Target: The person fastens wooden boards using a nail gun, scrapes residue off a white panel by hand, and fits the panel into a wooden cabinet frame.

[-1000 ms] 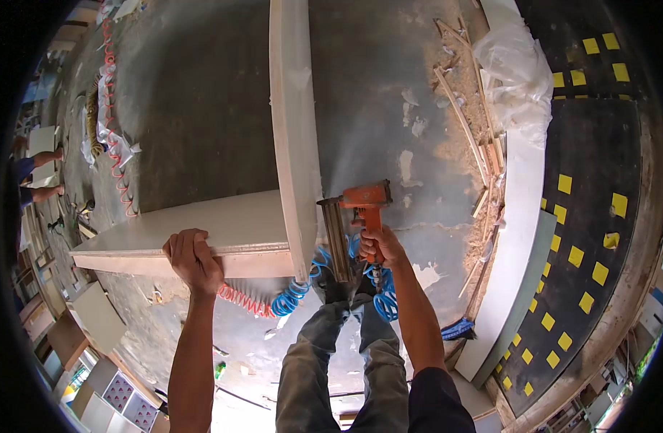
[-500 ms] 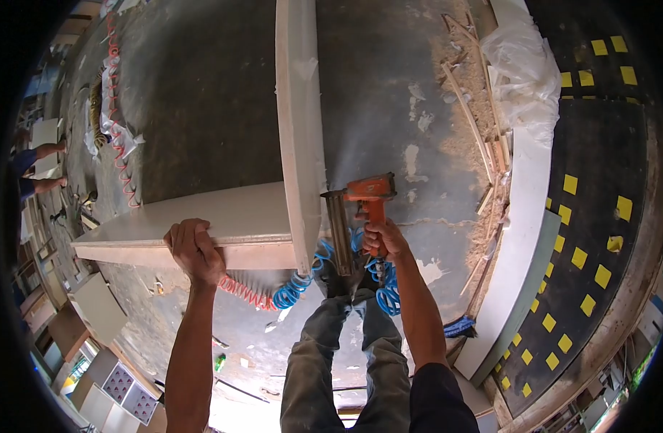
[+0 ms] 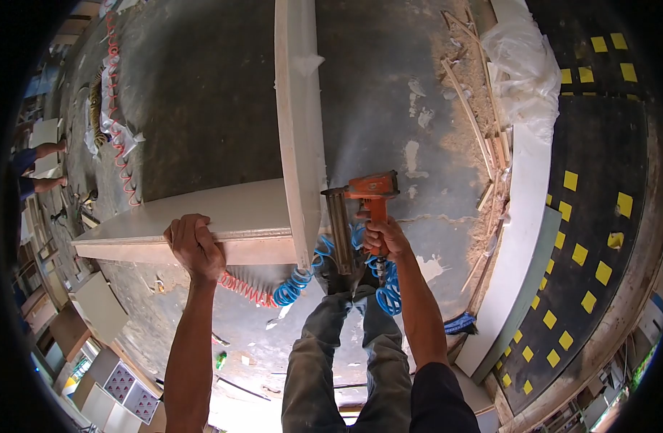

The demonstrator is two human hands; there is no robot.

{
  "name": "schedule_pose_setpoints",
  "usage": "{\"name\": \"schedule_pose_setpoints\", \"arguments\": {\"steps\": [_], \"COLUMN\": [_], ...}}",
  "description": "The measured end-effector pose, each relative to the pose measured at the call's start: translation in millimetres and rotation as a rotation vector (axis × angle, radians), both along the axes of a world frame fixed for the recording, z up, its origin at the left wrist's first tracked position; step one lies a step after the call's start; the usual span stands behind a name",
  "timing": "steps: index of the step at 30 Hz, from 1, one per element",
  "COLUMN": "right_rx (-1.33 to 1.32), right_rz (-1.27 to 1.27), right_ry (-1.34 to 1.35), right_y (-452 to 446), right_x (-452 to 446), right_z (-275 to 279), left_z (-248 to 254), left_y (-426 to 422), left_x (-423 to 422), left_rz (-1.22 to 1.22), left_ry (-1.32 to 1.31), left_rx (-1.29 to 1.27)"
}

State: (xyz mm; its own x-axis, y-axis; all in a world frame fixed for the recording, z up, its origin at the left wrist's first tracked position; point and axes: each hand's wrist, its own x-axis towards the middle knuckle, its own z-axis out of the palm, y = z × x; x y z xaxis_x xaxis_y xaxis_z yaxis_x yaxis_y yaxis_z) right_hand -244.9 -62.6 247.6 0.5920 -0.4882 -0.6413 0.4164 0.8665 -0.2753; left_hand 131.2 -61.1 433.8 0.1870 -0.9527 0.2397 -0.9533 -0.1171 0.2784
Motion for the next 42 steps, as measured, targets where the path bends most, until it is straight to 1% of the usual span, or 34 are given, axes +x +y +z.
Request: {"name": "schedule_pose_setpoints", "arguments": {"steps": [9, 14, 18, 20, 25, 28, 42], "right_rx": [0.003, 0.002, -0.016, -0.07, -0.044, -0.042, -0.063], "right_rz": [0.001, 0.004, -0.017, -0.052, -0.073, -0.084, -0.072], "right_ry": [-0.013, 0.027, 0.017, -0.005, -0.038, -0.055, -0.052], "right_y": [-1.1, -3.0, 3.4, 9.2, 10.4, 12.3, 8.6], "right_x": [0.2, 0.9, 1.6, 2.2, 5.0, 5.2, 2.6], "right_z": [-1.6, 6.3, 30.4, 48.0, 93.0, 106.3, 109.4], "left_z": [0.3, -0.2, -0.1, -0.2, 0.3, -0.5, -1.9], "left_y": [-0.2, 0.2, -0.3, -0.3, 0.4, 0.7, 1.3], "left_x": [-0.6, -0.4, 0.4, 0.8, 0.0, 0.7, 1.9], "left_rz": [0.0, 0.0, -0.02, -0.022, -0.014, -0.001, -0.007], "left_ry": [-0.004, -0.001, -0.006, -0.008, -0.012, -0.006, -0.014], "left_rx": [-0.006, -0.011, -0.018, -0.01, 0.007, 0.012, 0.031]}}
